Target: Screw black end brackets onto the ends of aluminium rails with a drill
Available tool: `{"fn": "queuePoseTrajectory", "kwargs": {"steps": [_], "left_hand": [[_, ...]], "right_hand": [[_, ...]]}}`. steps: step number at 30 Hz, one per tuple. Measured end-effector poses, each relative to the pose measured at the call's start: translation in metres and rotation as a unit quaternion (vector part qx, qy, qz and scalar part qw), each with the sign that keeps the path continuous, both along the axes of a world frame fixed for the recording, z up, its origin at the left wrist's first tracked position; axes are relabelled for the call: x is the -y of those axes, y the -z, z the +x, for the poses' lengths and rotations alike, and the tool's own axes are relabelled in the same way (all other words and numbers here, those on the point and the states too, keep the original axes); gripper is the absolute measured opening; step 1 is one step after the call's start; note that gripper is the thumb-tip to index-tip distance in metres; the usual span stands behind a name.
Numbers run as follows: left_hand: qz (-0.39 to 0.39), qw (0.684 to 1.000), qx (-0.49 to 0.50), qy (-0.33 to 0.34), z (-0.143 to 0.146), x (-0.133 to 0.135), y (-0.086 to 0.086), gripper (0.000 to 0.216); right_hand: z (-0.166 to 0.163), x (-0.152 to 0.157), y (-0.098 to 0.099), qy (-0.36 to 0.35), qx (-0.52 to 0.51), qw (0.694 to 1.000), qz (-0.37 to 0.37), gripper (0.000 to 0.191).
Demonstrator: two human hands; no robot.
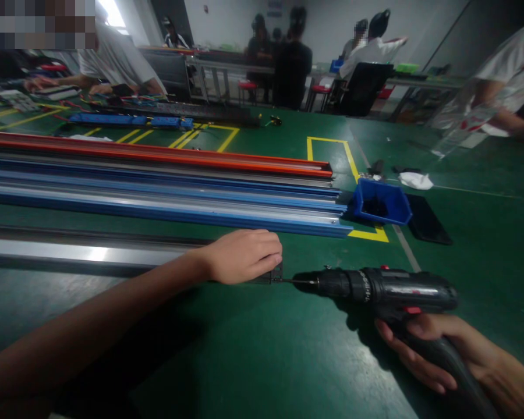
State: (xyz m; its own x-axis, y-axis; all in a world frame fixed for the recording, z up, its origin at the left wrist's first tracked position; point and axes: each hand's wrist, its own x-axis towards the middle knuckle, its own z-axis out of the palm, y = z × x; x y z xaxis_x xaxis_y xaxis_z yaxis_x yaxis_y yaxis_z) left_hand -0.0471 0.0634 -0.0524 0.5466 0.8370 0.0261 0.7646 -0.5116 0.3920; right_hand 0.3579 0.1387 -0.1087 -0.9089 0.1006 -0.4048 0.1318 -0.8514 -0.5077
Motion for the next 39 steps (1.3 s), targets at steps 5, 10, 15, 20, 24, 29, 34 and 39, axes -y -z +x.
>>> {"fn": "queuePoseTrajectory", "kwargs": {"steps": [5, 10, 15, 20, 24, 29, 34, 39], "left_hand": [[-0.005, 1.000, -0.003, -0.003, 0.000, 0.000, 0.001, 0.033], [-0.010, 1.000, -0.005, -0.006, -0.001, 0.000, 0.001, 0.033], [-0.006, 1.000, -0.003, -0.004, -0.001, 0.000, 0.000, 0.032], [-0.004, 1.000, -0.003, -0.002, -0.001, -0.002, 0.003, 0.032], [-0.004, 1.000, -0.004, -0.002, -0.001, -0.002, 0.004, 0.032], [-0.009, 1.000, -0.017, -0.003, -0.001, -0.002, 0.002, 0.033], [-0.008, 1.000, -0.012, -0.004, 0.000, -0.003, 0.002, 0.033], [-0.007, 1.000, -0.006, -0.004, -0.001, -0.003, 0.005, 0.032]], "right_hand": [[0.003, 0.001, 0.004, 0.009, -0.002, 1.000, 0.004, 0.031], [0.006, 0.002, 0.010, 0.030, -0.008, 0.999, 0.016, 0.032], [-0.002, 0.003, 0.002, 0.021, 0.009, 1.000, 0.013, 0.028], [-0.006, 0.003, -0.002, 0.018, 0.012, 1.000, 0.020, 0.028], [-0.005, 0.003, -0.001, 0.012, 0.018, 0.999, 0.025, 0.028], [-0.007, 0.005, -0.002, 0.015, -0.002, 1.000, 0.017, 0.028], [-0.006, 0.004, -0.001, 0.019, 0.002, 1.000, 0.019, 0.027], [-0.005, 0.003, 0.000, 0.015, 0.017, 1.000, 0.020, 0.028]]}}
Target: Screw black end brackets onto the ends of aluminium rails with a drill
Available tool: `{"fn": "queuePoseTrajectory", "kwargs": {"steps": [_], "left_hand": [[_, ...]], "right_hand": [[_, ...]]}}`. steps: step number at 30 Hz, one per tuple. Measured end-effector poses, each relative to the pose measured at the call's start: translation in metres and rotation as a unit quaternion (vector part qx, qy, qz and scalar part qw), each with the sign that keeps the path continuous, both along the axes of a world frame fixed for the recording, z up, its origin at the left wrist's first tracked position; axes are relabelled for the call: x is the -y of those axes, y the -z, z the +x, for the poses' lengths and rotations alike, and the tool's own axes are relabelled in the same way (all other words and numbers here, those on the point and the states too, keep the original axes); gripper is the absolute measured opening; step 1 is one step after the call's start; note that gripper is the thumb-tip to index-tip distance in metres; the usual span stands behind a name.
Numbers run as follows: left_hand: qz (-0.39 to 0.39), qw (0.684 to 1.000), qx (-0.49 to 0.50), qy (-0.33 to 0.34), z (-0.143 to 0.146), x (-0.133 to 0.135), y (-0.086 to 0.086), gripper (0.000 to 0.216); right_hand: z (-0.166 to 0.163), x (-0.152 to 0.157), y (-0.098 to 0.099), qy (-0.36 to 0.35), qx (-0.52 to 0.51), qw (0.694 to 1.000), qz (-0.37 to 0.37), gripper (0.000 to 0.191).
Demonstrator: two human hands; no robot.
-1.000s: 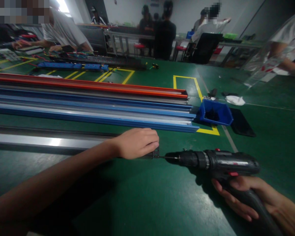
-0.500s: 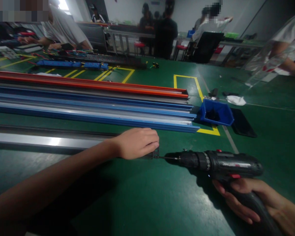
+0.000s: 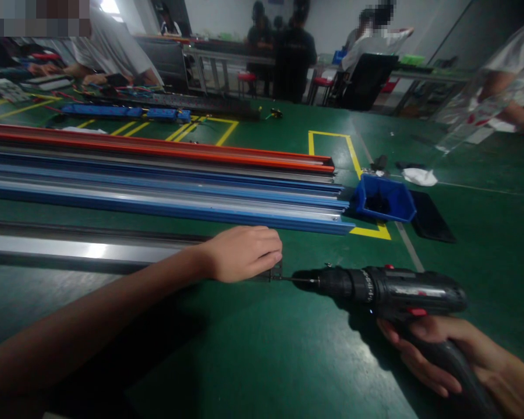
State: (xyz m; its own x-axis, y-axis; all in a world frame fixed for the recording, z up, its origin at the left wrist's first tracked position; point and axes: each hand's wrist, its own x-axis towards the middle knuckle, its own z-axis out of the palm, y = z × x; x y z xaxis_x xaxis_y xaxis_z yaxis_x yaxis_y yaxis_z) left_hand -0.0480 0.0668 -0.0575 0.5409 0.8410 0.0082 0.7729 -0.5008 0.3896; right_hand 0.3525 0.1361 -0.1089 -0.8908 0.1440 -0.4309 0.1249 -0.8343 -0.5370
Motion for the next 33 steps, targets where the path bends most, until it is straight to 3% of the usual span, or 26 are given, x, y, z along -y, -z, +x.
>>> {"fn": "queuePoseTrajectory", "kwargs": {"steps": [22, 28, 33], "left_hand": [[0.013, 1.000, 0.017, 0.011, -0.003, 0.008, -0.010, 0.034], [0.023, 0.997, -0.068, 0.041, -0.006, 0.021, -0.006, 0.061], [-0.007, 0.997, -0.073, 0.038, 0.001, 0.017, -0.005, 0.041]], "right_hand": [[0.005, -0.005, 0.001, -0.010, -0.022, 1.000, -0.012, 0.031], [0.006, -0.006, -0.004, -0.023, -0.037, 0.999, -0.010, 0.032], [0.009, -0.007, -0.005, -0.018, -0.056, 0.998, -0.009, 0.033]]}}
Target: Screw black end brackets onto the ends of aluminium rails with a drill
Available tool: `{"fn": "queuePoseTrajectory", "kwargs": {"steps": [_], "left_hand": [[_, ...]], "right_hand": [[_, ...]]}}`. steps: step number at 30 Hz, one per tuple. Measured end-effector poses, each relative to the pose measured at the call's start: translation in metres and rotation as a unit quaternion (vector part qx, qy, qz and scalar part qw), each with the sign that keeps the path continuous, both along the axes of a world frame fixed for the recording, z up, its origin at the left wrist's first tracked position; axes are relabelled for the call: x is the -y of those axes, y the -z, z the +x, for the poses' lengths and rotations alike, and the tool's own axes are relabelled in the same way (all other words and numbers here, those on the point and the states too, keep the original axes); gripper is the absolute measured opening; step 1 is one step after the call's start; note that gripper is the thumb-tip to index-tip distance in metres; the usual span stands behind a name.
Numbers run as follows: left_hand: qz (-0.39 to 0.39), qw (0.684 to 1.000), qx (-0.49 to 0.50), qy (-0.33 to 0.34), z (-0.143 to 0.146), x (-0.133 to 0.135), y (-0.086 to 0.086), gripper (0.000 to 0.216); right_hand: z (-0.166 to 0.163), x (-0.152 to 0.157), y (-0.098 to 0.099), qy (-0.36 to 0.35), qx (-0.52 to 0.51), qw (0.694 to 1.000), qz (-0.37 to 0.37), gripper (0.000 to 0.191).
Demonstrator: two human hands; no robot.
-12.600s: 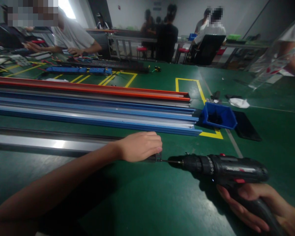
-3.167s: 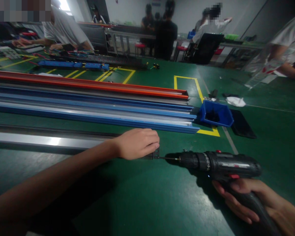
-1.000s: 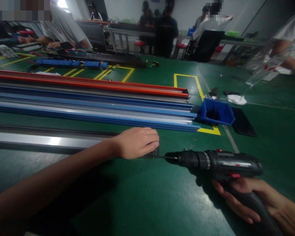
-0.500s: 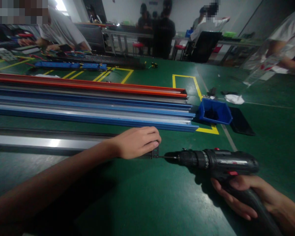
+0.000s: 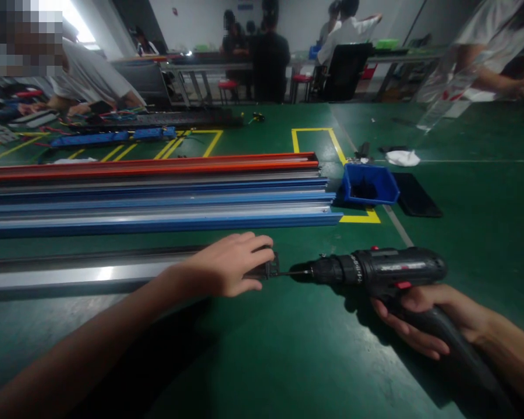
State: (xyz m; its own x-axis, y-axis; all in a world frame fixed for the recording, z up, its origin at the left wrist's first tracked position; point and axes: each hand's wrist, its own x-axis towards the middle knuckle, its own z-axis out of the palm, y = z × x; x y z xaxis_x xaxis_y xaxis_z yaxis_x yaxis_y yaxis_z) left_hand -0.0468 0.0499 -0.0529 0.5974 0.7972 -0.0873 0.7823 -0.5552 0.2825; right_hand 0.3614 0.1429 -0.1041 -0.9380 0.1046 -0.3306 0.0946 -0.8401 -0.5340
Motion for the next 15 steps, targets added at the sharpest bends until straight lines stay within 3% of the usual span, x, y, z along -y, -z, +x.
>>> {"fn": "queuePoseTrajectory", "kwargs": {"steps": [15], "left_hand": [[-0.038, 0.999, -0.018, -0.034, 0.023, -0.010, -0.005, 0.022]], "right_hand": [[0.010, -0.005, -0.004, -0.003, 0.003, 1.000, 0.004, 0.031]]}}
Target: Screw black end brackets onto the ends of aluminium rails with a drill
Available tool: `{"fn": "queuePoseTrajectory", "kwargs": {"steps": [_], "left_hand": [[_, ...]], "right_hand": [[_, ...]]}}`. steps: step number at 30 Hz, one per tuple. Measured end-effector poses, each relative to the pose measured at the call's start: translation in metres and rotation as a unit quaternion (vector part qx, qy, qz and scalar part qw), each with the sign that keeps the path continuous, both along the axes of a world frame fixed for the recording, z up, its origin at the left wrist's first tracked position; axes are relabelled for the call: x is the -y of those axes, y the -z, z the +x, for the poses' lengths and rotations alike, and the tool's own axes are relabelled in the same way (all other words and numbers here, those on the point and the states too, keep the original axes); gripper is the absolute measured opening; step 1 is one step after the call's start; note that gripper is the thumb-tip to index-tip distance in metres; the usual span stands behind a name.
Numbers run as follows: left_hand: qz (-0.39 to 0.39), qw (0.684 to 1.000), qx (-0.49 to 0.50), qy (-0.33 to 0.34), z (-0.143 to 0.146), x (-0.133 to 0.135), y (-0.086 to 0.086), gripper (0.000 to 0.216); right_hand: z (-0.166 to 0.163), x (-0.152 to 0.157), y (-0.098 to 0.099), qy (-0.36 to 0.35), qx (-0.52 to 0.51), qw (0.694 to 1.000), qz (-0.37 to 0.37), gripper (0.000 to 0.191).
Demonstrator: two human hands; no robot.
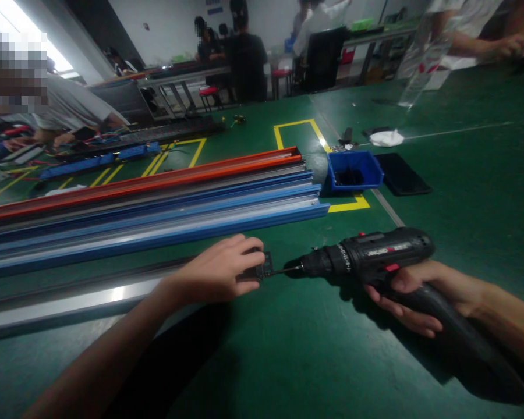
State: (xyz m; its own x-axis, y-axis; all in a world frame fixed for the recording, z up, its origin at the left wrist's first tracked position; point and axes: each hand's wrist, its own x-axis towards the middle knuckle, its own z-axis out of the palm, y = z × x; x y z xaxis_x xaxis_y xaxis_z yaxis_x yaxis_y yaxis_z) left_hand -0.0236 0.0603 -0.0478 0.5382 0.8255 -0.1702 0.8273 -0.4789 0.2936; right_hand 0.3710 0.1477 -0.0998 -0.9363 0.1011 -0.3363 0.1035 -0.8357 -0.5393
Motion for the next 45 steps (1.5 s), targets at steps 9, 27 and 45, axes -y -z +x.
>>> {"fn": "queuePoseTrajectory", "kwargs": {"steps": [9, 27, 45], "left_hand": [[0.009, 1.000, -0.008, -0.025, 0.006, -0.002, 0.000, 0.022], [0.025, 0.999, -0.001, -0.027, 0.003, 0.000, 0.003, 0.026], [0.033, 0.999, 0.000, -0.021, 0.002, -0.001, 0.004, 0.027]], "right_hand": [[0.000, -0.001, 0.002, 0.005, 0.023, 1.000, 0.007, 0.030], [0.002, 0.001, 0.004, 0.020, 0.026, 0.999, -0.007, 0.027], [0.003, -0.004, 0.012, 0.002, 0.038, 0.999, 0.003, 0.030]]}}
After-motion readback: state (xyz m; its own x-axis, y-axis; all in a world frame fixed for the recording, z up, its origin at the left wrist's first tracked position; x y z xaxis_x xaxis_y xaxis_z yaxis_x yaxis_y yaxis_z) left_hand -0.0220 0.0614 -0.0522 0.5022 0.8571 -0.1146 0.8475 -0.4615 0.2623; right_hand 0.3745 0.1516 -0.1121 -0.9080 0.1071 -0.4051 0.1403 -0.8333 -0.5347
